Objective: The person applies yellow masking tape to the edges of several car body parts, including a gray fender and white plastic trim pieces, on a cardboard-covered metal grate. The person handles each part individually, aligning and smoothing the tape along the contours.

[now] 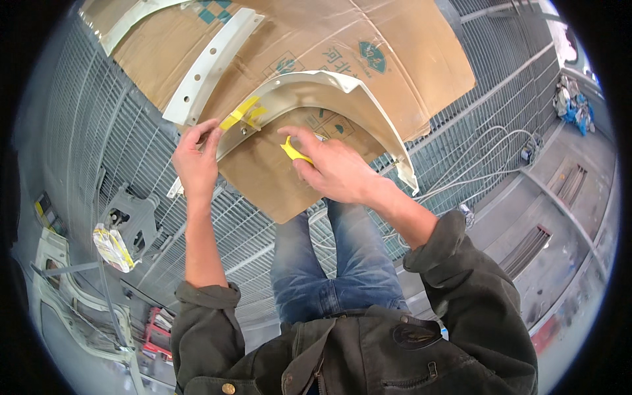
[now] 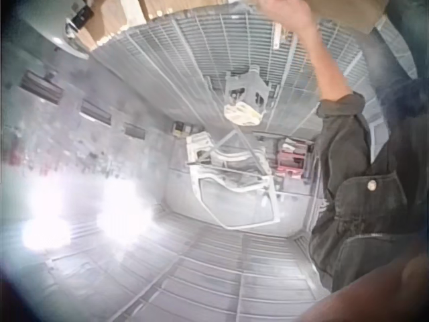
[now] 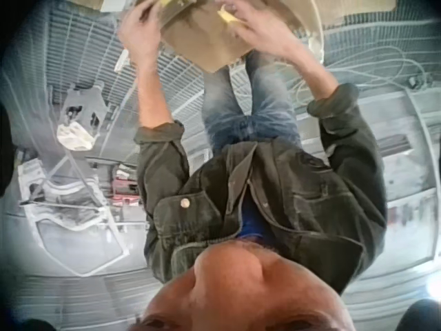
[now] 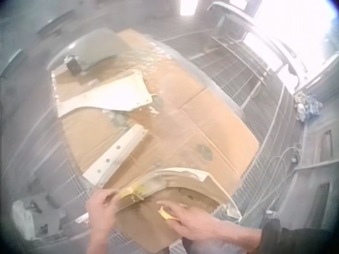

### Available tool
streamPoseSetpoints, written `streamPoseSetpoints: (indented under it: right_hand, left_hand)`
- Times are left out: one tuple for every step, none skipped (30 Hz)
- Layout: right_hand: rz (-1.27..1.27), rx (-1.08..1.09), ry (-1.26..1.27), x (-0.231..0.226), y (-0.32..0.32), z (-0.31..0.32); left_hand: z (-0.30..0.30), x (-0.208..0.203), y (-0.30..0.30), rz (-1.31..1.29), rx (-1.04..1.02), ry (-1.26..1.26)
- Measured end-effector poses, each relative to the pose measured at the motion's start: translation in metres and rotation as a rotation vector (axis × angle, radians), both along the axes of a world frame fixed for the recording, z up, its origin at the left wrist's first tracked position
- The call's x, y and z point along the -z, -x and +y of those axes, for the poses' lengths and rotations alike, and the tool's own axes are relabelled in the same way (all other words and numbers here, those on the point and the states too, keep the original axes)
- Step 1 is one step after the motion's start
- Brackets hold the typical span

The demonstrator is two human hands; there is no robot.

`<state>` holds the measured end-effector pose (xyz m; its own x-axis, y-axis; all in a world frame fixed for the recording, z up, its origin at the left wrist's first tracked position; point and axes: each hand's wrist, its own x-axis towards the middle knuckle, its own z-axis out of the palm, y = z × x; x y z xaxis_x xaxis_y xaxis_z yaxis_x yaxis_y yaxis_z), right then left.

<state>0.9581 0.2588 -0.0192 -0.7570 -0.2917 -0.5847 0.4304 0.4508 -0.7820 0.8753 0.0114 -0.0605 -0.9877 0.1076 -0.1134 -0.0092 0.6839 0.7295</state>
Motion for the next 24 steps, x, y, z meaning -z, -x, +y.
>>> streamPoseSetpoints:
  right_hand:
    - [0.015, -0.012, 0.009, 0.0, 0.002, 0.0]
    - [0.03, -0.023, 0.018, -0.001, 0.005, -0.001]
    - [0.044, -0.033, 0.026, -0.001, 0.007, -0.003]
    - [0.047, -0.048, 0.043, 0.0, 0.008, -0.005]
    - [0.047, -0.065, 0.062, 0.0, 0.008, -0.009]
    - [0.046, -0.08, 0.079, 0.0, 0.009, -0.013]
    - [0.045, -0.128, 0.051, 0.0, 0.01, -0.017]
    - [0.044, -0.176, 0.022, -0.001, 0.01, -0.022]
    - [0.044, -0.222, -0.007, -0.001, 0.01, -0.025]
    - [0.06, -0.241, -0.026, 0.0, 0.011, -0.027]
    - [0.075, -0.259, -0.044, 0.001, 0.011, -0.028]
    - [0.091, -0.277, -0.062, 0.002, 0.012, -0.029]
    - [0.096, -0.288, -0.076, 0.002, 0.013, -0.029]
    - [0.101, -0.299, -0.09, 0.002, 0.017, -0.03]
    - [0.106, -0.31, -0.102, 0.003, 0.02, -0.029]
    - [0.129, -0.298, -0.097, 0.004, 0.022, -0.03]
    - [0.152, -0.285, -0.091, 0.006, 0.024, -0.029]
    - [0.175, -0.271, -0.085, 0.007, 0.025, -0.028]
    - [0.194, -0.285, -0.111, 0.001, 0.032, -0.028]
    - [0.242, -0.339, -0.208, 0.001, 0.036, -0.026]
    - [0.291, -0.392, -0.306, 0.003, 0.042, -0.022]
    - [0.337, -0.442, -0.409, 0.005, 0.046, -0.018]
    - [0.36, -0.445, -0.517, 0.006, 0.05, -0.017]
    - [0.369, -0.454, -0.569, 0.007, 0.053, -0.017]
  left_hand:
    - [0.002, -0.001, -0.005, 0.166, -0.009, 0.105]
    - [0.005, -0.003, -0.01, 0.331, -0.018, 0.21]
    - [0.005, -0.007, -0.02, 0.31, -0.083, 0.191]
    - [0.007, -0.01, -0.033, 0.121, -0.136, 0.014]
    - [0.011, -0.014, -0.047, -0.068, -0.19, -0.165]
    - [0.015, -0.016, -0.058, -0.256, -0.241, -0.347]
    - [0.019, -0.016, -0.067, -0.418, -0.271, -0.449]
    - [0.023, -0.015, -0.075, -0.58, -0.298, -0.554]
    - [0.025, -0.013, -0.081, -0.741, -0.322, -0.661]
    - [0.027, -0.01, -0.083, -0.752, -0.335, -0.709]
    - [0.029, -0.007, -0.084, -0.763, -0.347, -0.758]
    - [0.03, -0.005, -0.085, -0.773, -0.359, -0.806]
    - [0.03, -0.002, -0.087, -0.783, -0.382, -0.799]
    - [0.028, 0.002, -0.085, -0.799, -0.352, -0.826]
    - [0.025, 0.007, -0.081, -0.815, -0.322, -0.852]
    - [0.022, 0.01, -0.076, -0.832, -0.286, -0.873]
    - [0.021, 0.012, -0.073, -0.796, -0.276, -0.912]
    - [0.02, 0.016, -0.072, -0.722, -0.3, -0.874]
    - [0.015, 0.02, -0.07, -0.642, -0.328, -0.829]
    - [0.011, 0.024, -0.068, -0.564, -0.354, -0.787]
    - [0.003, 0.036, -0.069, -0.466, -0.383, -0.76]
    - [0.003, 0.037, -0.066, -0.422, -0.419, -0.708]
    - [0.003, 0.038, -0.064, -0.379, -0.454, -0.657]
    - [0.003, 0.037, -0.062, -0.335, -0.489, -0.604]
